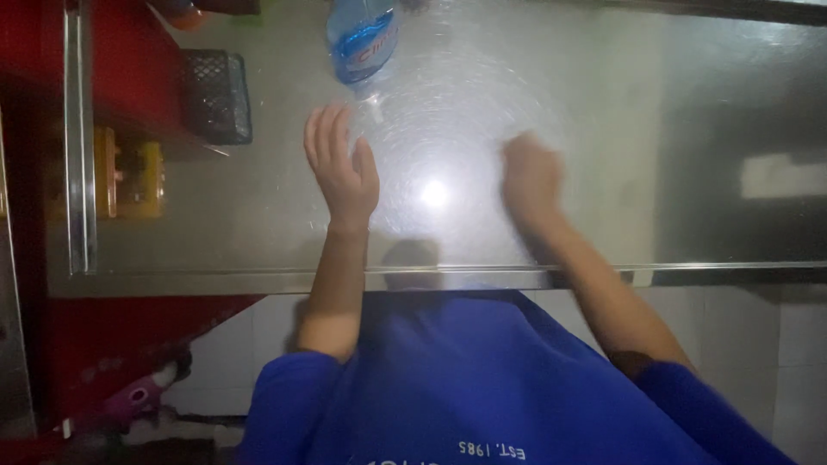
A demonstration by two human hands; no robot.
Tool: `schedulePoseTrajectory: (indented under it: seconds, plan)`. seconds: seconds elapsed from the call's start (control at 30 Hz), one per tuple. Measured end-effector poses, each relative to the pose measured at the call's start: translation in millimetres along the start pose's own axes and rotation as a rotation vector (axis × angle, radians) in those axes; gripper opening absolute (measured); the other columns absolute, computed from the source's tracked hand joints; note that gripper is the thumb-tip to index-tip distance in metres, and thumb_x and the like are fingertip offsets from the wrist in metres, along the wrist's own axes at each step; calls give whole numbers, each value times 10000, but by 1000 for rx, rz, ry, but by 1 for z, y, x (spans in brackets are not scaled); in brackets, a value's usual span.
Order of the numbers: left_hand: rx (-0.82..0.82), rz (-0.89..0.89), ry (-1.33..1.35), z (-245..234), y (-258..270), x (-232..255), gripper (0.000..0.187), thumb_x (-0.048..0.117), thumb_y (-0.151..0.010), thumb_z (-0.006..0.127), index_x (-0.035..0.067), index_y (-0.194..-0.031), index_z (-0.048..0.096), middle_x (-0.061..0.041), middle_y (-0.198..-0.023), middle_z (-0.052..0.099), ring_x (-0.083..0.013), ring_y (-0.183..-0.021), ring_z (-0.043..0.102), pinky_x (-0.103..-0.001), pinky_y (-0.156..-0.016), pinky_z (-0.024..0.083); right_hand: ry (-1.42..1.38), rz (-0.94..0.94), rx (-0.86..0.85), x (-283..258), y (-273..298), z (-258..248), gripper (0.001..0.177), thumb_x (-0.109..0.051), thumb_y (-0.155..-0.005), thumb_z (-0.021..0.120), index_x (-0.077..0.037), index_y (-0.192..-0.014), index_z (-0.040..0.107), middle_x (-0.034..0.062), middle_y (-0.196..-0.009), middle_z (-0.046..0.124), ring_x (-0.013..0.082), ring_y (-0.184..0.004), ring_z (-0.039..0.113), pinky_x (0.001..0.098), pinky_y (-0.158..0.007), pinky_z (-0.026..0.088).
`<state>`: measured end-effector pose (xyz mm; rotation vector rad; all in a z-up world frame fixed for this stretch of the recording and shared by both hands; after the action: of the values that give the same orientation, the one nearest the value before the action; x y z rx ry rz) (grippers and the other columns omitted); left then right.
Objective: The person wipes a stainless steel countertop using a spray bottle and a white cloth. They repeatedly spray cleaner and wipe the surface in circular and linear motions, covering the entire area.
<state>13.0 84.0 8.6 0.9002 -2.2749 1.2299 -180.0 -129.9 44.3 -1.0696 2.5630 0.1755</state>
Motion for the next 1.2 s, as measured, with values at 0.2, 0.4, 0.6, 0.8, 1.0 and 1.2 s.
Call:
schedulePoseTrajectory:
  seconds: [0.2,0.4,0.6,0.8,1.0,1.2]
  plan:
    - [47,-73,-21,-3,4,-16,380,171,-1099,539,43,-1456,576,-182,-1478,545,-465,-1481,400,-677,-1209,292,14,-846,-62,-90,49,59,165,-266,-1020,679,-131,-943,625,81,-753,653,333,-630,704,475,-581,526]
    - [79,-61,11,-12,-4,-11,393,256,-1145,487,31,-1451,586,-187,-1453,563,-454,-1464,427,-646,-1196,312,-16,-111,35,89,-62,7,329,-210,-1165,534,34,-1013,694,310,-933,689,550,-916,672,632,-732,457]
    - [106,-19,54,-11,-10,0,368,177,-1125,496,24,-1442,605,-199,-1431,583,-429,-1449,460,-618,-1214,302,107,168,313,240,-139,-17,151,-169,-1181,675,-38,-1176,600,153,-922,662,362,-817,709,465,-639,477]
    - [86,31,67,-13,-16,14,365,124,-1084,521,1,-1410,628,-206,-1404,625,-393,-1426,532,-608,-1242,304,-409,126,40,24,-67,31,284,-273,-1130,479,-134,-955,655,83,-825,595,230,-756,553,432,-699,414]
    - [29,16,-9,-11,-8,2,365,155,-1121,460,20,-1407,643,-190,-1442,618,-390,-1429,526,-588,-1263,281,-3,-901,-31,-103,26,91,258,-376,-1100,497,-168,-996,610,45,-797,658,297,-697,701,426,-599,514]
    - [-29,-8,37,-18,-14,12,356,176,-1140,446,10,-1406,614,-202,-1376,632,-379,-1396,565,-602,-1242,299,-19,-155,-72,19,-77,45,226,-239,-1120,563,-111,-1021,721,105,-858,700,348,-851,697,450,-717,469]
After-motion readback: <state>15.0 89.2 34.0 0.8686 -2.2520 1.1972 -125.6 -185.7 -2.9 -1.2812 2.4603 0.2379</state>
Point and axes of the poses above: each hand's wrist, its own y-axis away from the middle knuckle, its own z-axis out of the palm, x = y × z, the point moved 3 cm from there along -y, towards the middle knuckle
